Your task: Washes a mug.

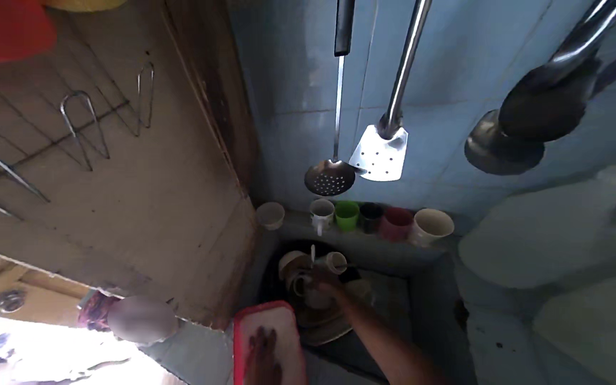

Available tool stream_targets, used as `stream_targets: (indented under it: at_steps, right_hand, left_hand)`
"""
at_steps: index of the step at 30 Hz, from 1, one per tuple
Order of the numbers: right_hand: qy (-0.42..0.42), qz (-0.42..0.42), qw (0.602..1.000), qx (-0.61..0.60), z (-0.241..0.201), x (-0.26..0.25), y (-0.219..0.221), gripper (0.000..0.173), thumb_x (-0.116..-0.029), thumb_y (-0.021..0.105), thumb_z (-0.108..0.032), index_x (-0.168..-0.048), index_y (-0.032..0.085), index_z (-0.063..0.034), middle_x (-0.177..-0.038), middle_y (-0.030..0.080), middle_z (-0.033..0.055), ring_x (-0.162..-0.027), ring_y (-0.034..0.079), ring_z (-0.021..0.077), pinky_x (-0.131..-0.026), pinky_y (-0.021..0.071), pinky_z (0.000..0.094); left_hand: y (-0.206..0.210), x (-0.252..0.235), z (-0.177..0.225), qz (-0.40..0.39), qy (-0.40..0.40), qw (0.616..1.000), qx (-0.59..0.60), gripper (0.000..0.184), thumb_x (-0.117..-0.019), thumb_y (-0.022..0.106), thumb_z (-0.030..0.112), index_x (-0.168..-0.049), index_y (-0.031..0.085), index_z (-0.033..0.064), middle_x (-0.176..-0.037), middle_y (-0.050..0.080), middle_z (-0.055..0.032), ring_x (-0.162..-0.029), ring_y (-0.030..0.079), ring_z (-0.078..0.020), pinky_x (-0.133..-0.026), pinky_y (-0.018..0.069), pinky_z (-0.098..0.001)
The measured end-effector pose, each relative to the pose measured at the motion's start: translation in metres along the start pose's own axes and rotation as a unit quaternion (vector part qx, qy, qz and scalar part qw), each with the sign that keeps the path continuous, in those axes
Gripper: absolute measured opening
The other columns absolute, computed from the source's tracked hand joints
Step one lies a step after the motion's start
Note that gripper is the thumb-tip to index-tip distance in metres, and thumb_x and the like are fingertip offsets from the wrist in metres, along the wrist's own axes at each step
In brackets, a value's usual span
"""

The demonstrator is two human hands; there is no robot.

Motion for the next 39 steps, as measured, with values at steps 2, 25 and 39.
stream_targets:
  at_steps: [2,25,39]
  right_hand:
    - [0.019,0.008,0.991,-0.136,0.001,0.013,-0.013,0.048,-0.0987,0.067,-0.023,-0.135,0.057,0.0074,-0.137,0.057,0.0297,-0.130,0.053,0.0422,-0.109,0.0403,0.0581]
    - [-0.048,0.087,0.790,-0.605,-0.038,0.133,-0.005,0.048,-0.1070,0.054,-0.023,-0.148,0.041,-0.0022,-0.132,0.056,0.0237,-0.100,0.066,0.0325,-0.074,0.0596,0.0462]
    - [-0.081,-0.015,0.804,-0.589,-0.068,0.193,0.061,0.057,-0.1107,0.028,-0.048,-0.147,0.048,-0.0078,-0.138,0.059,0.0151,-0.121,0.059,0.0216,-0.099,0.0509,0.0410]
  left_hand:
    - [0.000,-0.003,0.001,-0.020,-0.012,1.000,-0.013,0.075,-0.0939,0.067,0.020,-0.160,0.034,0.0084,-0.166,0.021,-0.0288,-0.154,0.022,-0.0458,-0.124,0.0259,-0.0548]
    - [-0.027,0.001,0.001,0.123,0.022,0.964,0.234,0.049,-0.1044,0.057,0.023,-0.145,0.052,-0.0028,-0.144,0.056,-0.0256,-0.135,0.054,-0.0377,-0.116,0.0412,-0.0517]
    - [-0.036,0.023,0.055,0.116,-0.038,0.653,0.748,0.066,-0.1078,0.025,0.058,-0.142,0.052,0.0081,-0.122,0.066,-0.0204,-0.104,0.067,-0.0332,-0.082,0.0578,-0.0532]
Point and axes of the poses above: each hand's wrist, its own x-axis away from the middle knuckle, its own y-axis out of the palm, z = x × y, the point moved 3 cm from there along -x, towards the middle knuckle
